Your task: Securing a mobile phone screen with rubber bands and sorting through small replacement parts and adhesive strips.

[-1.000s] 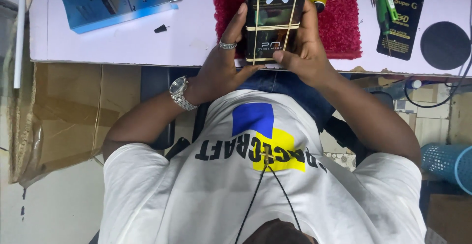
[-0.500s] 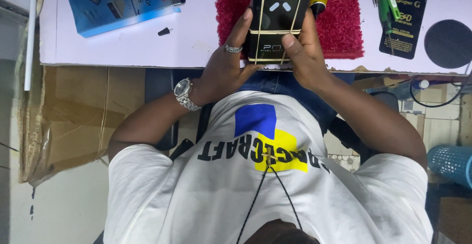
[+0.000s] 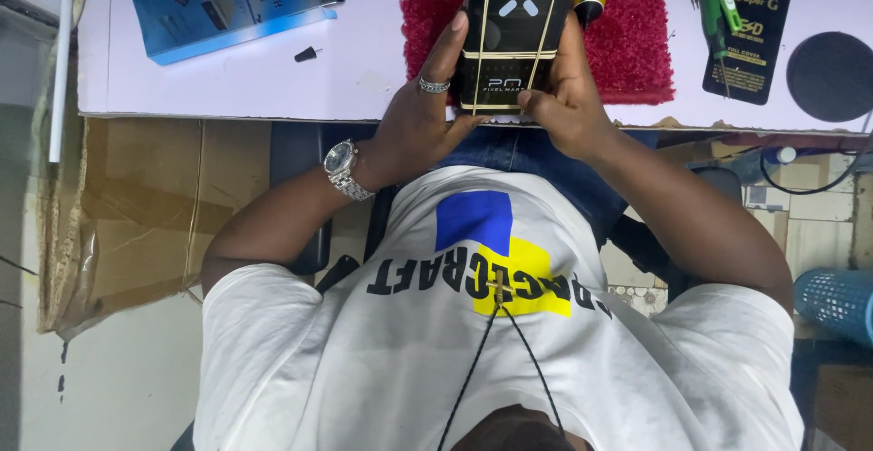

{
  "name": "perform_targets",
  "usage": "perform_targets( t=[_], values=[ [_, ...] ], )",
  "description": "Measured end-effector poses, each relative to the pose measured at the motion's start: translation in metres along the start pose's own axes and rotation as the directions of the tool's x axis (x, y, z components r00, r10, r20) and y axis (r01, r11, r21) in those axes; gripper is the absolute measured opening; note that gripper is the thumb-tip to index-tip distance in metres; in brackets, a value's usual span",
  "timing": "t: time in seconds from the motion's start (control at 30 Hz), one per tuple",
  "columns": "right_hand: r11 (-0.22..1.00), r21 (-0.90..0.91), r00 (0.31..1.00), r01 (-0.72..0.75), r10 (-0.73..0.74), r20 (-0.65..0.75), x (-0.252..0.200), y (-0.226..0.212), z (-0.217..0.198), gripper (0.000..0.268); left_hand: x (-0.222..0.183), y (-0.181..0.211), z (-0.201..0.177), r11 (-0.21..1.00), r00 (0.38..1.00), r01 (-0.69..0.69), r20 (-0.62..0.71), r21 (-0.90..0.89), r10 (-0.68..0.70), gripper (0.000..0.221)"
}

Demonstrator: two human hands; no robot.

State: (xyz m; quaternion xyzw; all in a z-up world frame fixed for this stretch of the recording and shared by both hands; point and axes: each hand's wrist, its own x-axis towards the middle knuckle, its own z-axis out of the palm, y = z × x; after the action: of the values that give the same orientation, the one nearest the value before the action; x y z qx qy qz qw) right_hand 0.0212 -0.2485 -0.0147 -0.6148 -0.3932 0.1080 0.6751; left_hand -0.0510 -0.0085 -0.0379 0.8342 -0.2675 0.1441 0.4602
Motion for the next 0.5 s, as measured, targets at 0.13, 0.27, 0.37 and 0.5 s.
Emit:
perform_targets(
  t=[0.13,0.27,0.37,0.5],
  values=[
    [1.0,0.009,1.0,0.004,-0.004,0.021,-0.001,0.002,-0.002,0.079,-0.001,0.0,-0.001,1.0,1.0,0.003,0.015,-0.002,-0.003,0.112],
    [1.0,-0.013,1.0,0.023,-0.023,0.01,-0.003,0.005,-0.002,0.078,-0.001,-0.001,0.0,1.0,1.0,-0.007,0.007,0.021,0.007,0.112],
    [1.0,0.009,0.999,0.016,-0.015,-0.036,0.001,0.004,0.002,0.068,-0.002,-0.003,0.001,0.998,0.999,-0.039,-0.004,0.042,0.039,0.114],
    [0.995,0.095,0.974,-0.024,0.045,-0.224,0.007,-0.002,0.017,0.057,-0.002,-0.004,0.004,0.989,0.993,-0.118,-0.021,0.088,0.12,0.118]
  ],
)
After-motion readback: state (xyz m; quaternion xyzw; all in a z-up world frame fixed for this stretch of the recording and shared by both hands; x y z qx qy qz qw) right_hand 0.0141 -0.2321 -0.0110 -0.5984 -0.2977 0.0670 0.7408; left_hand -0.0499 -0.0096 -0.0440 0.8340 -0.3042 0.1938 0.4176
